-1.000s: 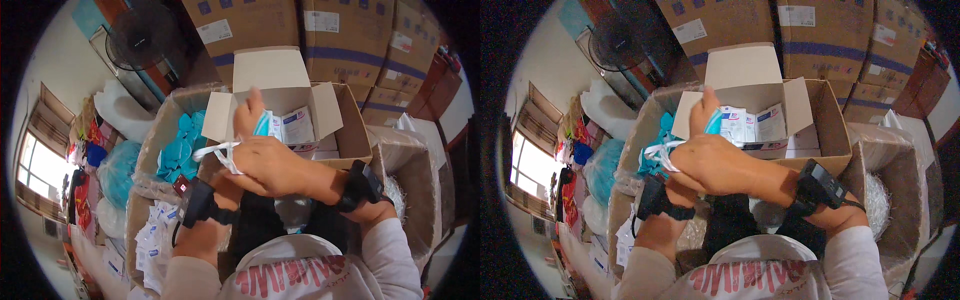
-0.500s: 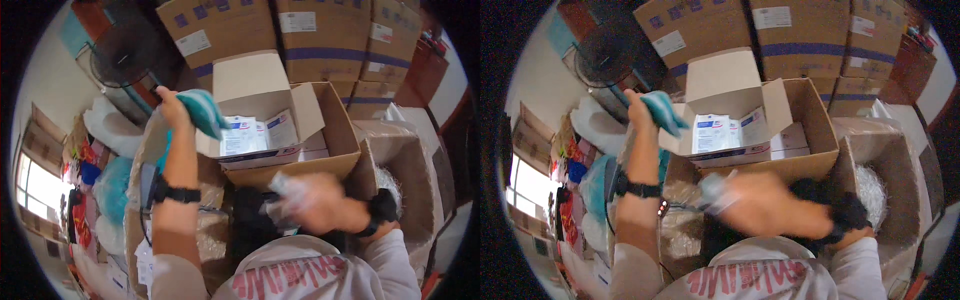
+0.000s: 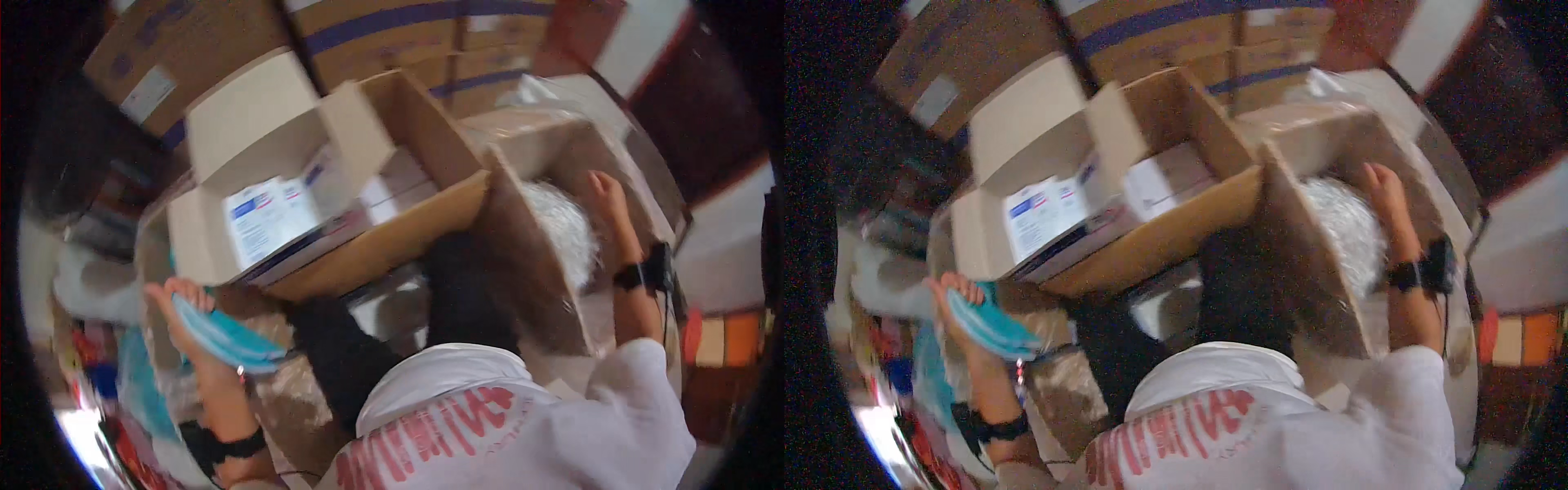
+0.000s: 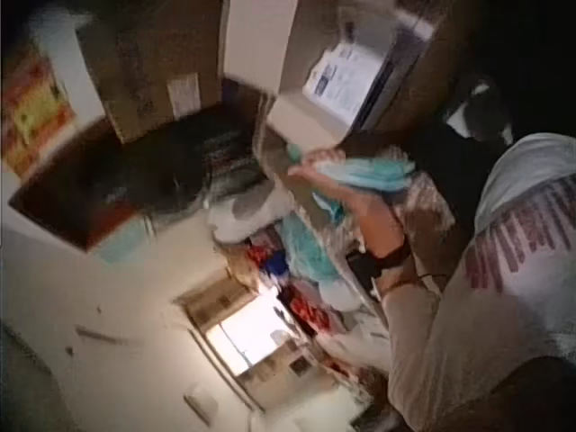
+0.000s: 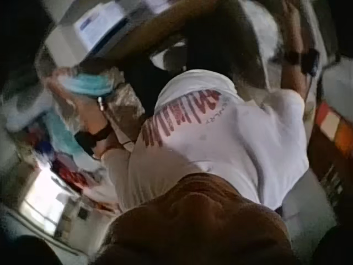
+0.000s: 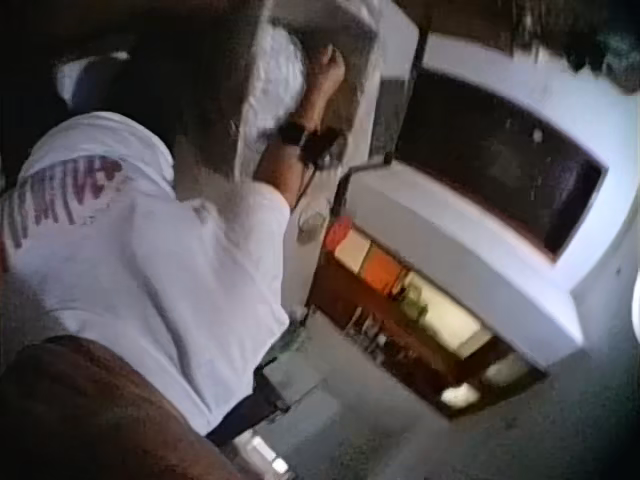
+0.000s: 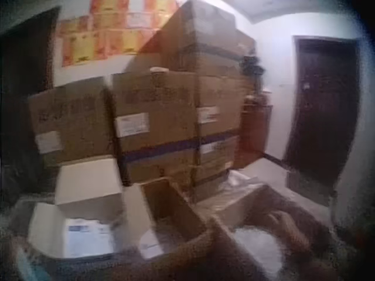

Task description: Removing medical masks from individual plastic wrappers and sorting them into a container.

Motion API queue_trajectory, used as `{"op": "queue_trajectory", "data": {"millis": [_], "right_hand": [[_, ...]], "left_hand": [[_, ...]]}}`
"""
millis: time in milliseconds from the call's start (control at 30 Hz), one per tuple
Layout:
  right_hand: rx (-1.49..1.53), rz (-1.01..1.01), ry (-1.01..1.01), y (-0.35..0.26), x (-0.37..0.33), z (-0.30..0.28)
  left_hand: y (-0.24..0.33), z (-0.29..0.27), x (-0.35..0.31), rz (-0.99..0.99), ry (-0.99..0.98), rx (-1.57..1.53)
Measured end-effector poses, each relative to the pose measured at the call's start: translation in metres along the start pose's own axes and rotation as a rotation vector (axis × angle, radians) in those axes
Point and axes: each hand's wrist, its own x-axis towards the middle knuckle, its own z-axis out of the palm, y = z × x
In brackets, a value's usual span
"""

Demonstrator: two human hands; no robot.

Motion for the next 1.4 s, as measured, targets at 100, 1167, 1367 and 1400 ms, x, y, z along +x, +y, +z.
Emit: {"op": "queue_trajectory", "data": {"millis": [100,1167,1367,1400], "right_hand": [[0.091,0.063,-0.093,0.003,-0.006,0.029],[0.463,-0.476,-0.480,-0.228,-0.051,0.101],[0.409,-0.297,-0.513,-0.177,-0.058,0.091],[0.397,-0.302,-0.526,-0.174,-0.057,0.091]], "left_hand": [[0.030,0.008,0.006,0.456,0.549,0.312],[-0.196,0.127,0.155,0.315,-0.854,1.412],[-0.139,0.154,0.153,0.570,-1.292,1.889],[-0.144,0.150,0.157,0.638,-1.336,1.927]]}}
